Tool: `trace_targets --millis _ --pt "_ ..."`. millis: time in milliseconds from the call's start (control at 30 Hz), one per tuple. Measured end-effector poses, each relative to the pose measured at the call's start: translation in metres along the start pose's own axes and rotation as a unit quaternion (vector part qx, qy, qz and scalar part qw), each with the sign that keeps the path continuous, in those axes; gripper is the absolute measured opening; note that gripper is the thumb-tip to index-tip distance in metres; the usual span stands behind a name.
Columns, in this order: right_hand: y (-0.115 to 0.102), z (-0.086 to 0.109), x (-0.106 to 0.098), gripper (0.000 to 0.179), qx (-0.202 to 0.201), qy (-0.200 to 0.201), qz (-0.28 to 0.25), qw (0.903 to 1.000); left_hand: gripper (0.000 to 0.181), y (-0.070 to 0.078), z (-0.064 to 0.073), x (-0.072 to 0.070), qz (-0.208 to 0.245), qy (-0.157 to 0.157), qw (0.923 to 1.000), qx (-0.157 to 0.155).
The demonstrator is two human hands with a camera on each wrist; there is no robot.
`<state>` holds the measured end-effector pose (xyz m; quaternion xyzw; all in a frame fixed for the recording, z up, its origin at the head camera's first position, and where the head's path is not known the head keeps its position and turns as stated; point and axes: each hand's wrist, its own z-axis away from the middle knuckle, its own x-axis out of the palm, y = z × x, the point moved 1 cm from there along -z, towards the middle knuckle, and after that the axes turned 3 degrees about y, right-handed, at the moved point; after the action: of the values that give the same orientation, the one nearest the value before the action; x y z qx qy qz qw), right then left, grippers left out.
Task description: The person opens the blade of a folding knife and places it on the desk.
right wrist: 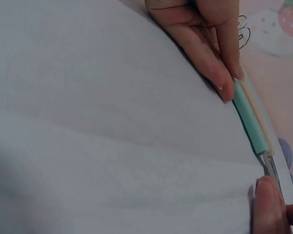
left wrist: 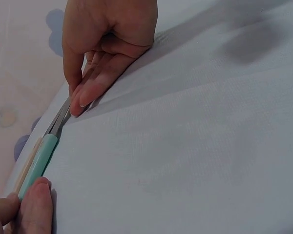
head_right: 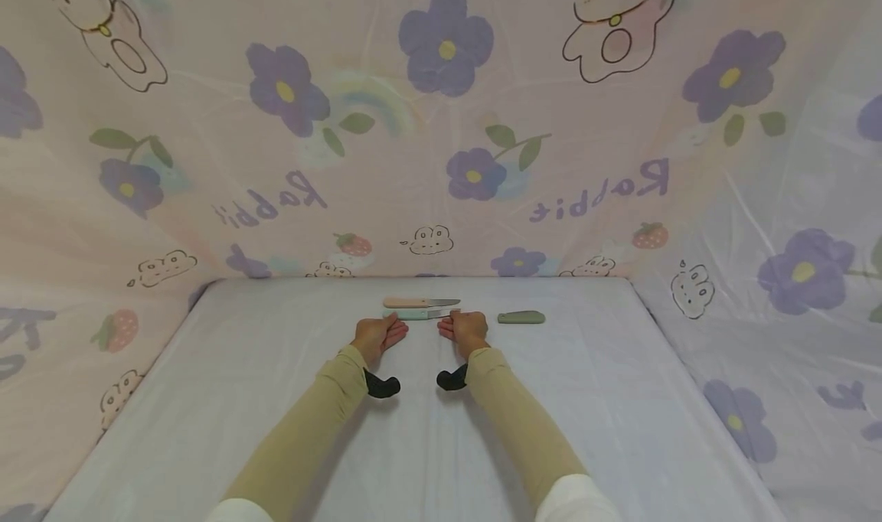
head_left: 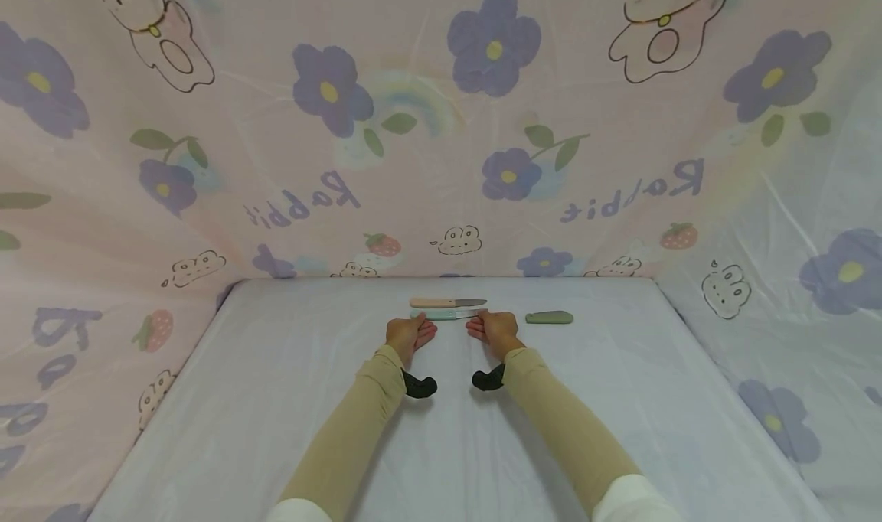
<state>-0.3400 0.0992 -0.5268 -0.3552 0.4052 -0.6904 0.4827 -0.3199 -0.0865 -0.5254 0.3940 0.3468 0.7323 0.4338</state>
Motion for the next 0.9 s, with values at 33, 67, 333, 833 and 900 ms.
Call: trace_targets --millis 33,67,333,833,900 --pt "0.000 0.000 0.000 0.029 -0.001 0.001 0.003 1.0000 0.031 0.000 0.000 0.000 0.001 0.000 1.0000 -0.001" --pt "0.000 0.001 0.000 0.029 0.002 0.001 0.003 1.0000 0.031 0.000 -0.001 0.000 0.001 -0.001 1.0000 -0.002" --pt "0.002 -0.004 -0.001 0.029 0.007 0.004 0.010 0.9999 0.031 -0.001 -0.003 -0.002 0.007 -0.009 0.9999 -0.001" --pt "0.014 -0.007 -0.005 0.033 -0.062 -0.044 -0.026 0.9968 0.026 -0.008 -0.005 -0.002 -0.025 -0.020 0.9986 0.042" --pt "0.012 -0.007 -0.008 0.035 -0.062 -0.051 -0.027 0.9964 0.027 -0.012 -0.004 0.001 -0.041 -0.027 0.9971 0.057"
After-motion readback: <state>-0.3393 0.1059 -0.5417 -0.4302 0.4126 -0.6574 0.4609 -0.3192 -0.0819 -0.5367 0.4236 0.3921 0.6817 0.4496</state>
